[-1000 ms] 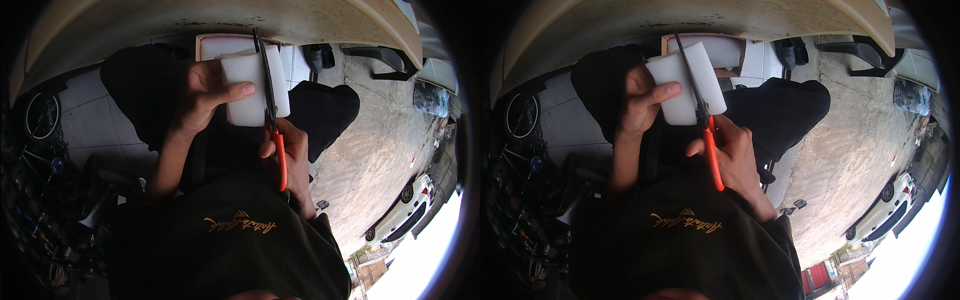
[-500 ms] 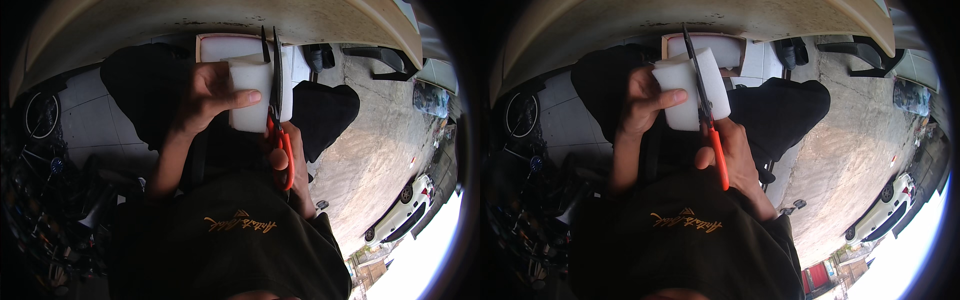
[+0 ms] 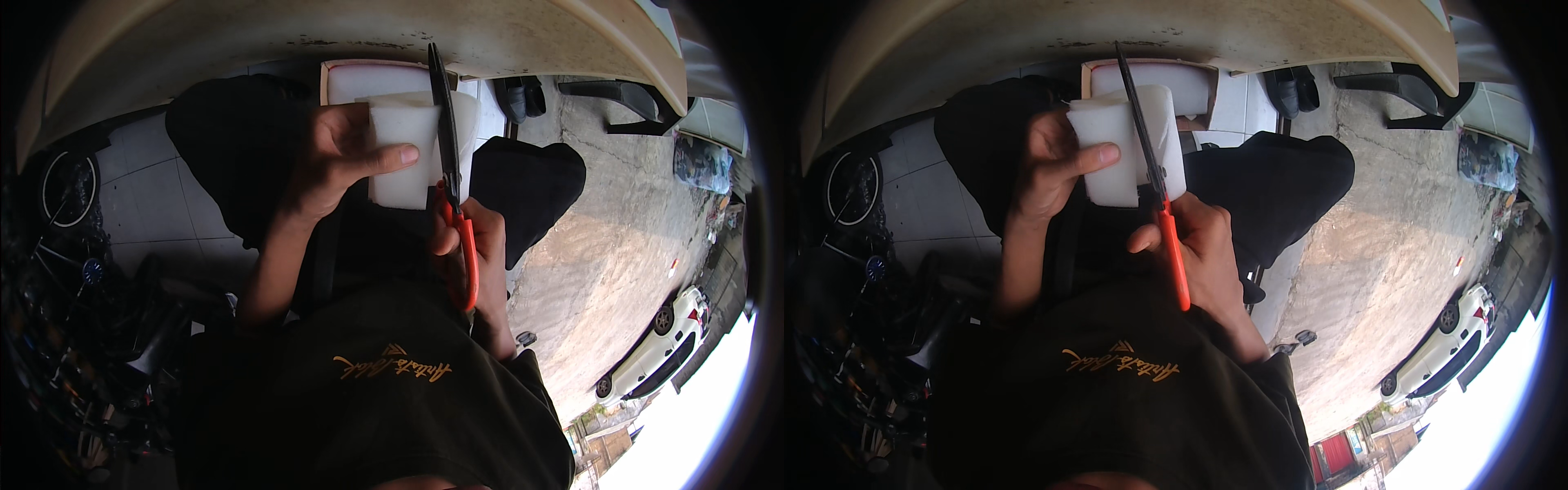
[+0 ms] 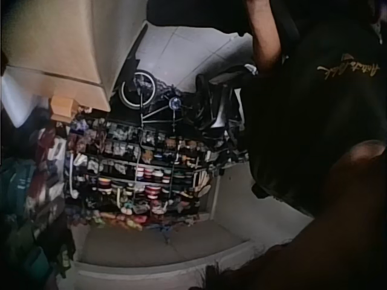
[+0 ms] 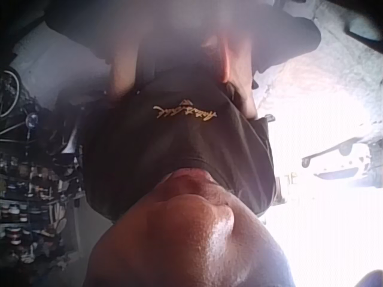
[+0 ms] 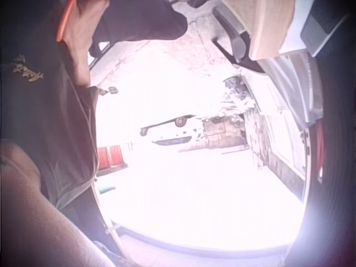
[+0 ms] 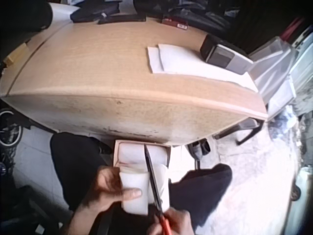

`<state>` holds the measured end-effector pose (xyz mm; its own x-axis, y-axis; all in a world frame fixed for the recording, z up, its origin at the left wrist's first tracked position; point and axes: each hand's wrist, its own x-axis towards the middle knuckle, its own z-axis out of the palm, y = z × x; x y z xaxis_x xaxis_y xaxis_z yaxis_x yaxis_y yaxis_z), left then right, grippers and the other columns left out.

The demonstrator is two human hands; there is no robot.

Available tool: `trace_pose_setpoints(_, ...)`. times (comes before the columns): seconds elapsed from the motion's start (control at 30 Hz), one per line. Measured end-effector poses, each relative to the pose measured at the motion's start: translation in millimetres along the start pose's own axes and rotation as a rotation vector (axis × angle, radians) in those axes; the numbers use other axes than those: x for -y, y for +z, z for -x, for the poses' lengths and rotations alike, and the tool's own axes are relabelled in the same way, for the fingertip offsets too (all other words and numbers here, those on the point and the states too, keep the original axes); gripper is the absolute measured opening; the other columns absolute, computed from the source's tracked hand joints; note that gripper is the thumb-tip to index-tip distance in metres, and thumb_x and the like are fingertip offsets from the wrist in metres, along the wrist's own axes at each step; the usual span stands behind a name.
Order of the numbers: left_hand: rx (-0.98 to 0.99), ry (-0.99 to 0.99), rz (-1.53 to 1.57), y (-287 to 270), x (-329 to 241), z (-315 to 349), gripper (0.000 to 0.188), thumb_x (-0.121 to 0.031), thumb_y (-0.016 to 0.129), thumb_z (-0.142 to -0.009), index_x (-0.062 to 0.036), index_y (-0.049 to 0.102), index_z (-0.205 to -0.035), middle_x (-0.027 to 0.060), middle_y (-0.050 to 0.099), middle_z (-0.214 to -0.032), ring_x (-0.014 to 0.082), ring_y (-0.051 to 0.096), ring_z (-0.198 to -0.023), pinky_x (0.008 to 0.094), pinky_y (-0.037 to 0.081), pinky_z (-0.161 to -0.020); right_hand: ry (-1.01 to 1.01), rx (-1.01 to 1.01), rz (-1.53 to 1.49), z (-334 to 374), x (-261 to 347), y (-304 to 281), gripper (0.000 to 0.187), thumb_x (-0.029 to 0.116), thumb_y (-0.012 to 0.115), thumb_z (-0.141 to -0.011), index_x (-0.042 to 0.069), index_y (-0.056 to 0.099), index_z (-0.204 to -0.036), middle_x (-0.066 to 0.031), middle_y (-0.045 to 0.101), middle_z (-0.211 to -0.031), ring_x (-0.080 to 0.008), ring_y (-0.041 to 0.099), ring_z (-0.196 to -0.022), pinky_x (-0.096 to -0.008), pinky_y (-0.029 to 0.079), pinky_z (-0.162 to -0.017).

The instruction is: The person cuts a strip of white foam into smaller rectangular pieces using large red-handled shears.

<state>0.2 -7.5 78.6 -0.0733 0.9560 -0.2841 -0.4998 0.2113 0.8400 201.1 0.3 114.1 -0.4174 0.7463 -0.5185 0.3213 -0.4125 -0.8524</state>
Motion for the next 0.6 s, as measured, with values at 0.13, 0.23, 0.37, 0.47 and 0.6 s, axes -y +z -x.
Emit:
trace_pose_setpoints(0.13, -0.057, -0.014, -0.007, -7.2, 4.8, -1.2, 0.037, -0.013, 0.077, -0.074, 0.0053, 0.063, -0.103, 0.0111, 0.068, -0.094, 0.0153, 0.064, -0.085, 0.0275, 0.05, -0.079, -0.067, 0.114, -0.005, -3.4, -1.5, -9.3, 0.048, 0.041, 0.08, -0.073, 0.003, 0.051, -0.076, -0.0005, 0.045, -0.056, -0.0078, 0.04, -0.052, -0.027, 0.034, -0.049)
trace_pose_setpoints(0.23, -0.093, 0.002, 0.007, -8.5, 2.6, -1.1, 0.037, -0.013, 0.077, -0.075, 0.0056, 0.063, -0.103, 0.0112, 0.068, -0.095, 0.0152, 0.064, -0.086, 0.0278, 0.05, -0.079, -0.112, 0.144, -0.169, 0.6, -8.3, -7.8, 0.041, 0.034, 0.077, -0.079, 0.005, 0.048, -0.082, -0.0022, 0.048, -0.062, -0.0084, 0.045, -0.055, -0.0248, 0.036, -0.051)
trace_pose_setpoints(0.37, -0.062, -0.041, 0.021, -11.5, -0.2, 0.5, 0.038, -0.013, 0.077, -0.076, 0.0068, 0.062, -0.104, 0.0122, 0.067, -0.099, 0.0166, 0.063, -0.09, 0.0299, 0.05, -0.082, -0.206, 0.059, -0.519, -8.8, -23.3, -14.4, 0.038, 0.038, 0.06, -0.092, 0.002, 0.048, -0.086, -0.0092, 0.055, -0.067, -0.015, 0.056, -0.056, -0.025, 0.043, -0.052)
trace_pose_setpoints(0.47, 0.041, -0.044, 0.051, -7.4, -5.3, 7.2, 0.038, -0.01, 0.077, -0.076, 0.0074, 0.061, -0.106, 0.0132, 0.065, -0.103, 0.0184, 0.062, -0.094, 0.0323, 0.049, -0.086, -0.12, -0.007, -0.396, -30.9, -25.6, -20.4, 0.042, 0.041, 0.048, -0.097, 0.0, 0.053, -0.092, -0.0087, 0.057, -0.066, -0.014, 0.055, -0.054, -0.0249, 0.043, -0.052)
trace_pose_setpoints(0.6, 0.278, 0.14, -0.281, -4.1, -5.2, 14.4, 0.033, -0.012, 0.077, -0.079, 0.0021, 0.063, -0.105, 0.0124, 0.065, -0.105, 0.0167, 0.062, -0.097, 0.0325, 0.049, -0.087, 0.026, 0.192, -0.38, -31.7, -44.5, -24.6, 0.038, 0.033, 0.049, -0.097, -0.004, 0.057, -0.094, -0.0093, 0.059, -0.063, -0.0141, 0.059, -0.055, -0.0223, 0.047, -0.048)
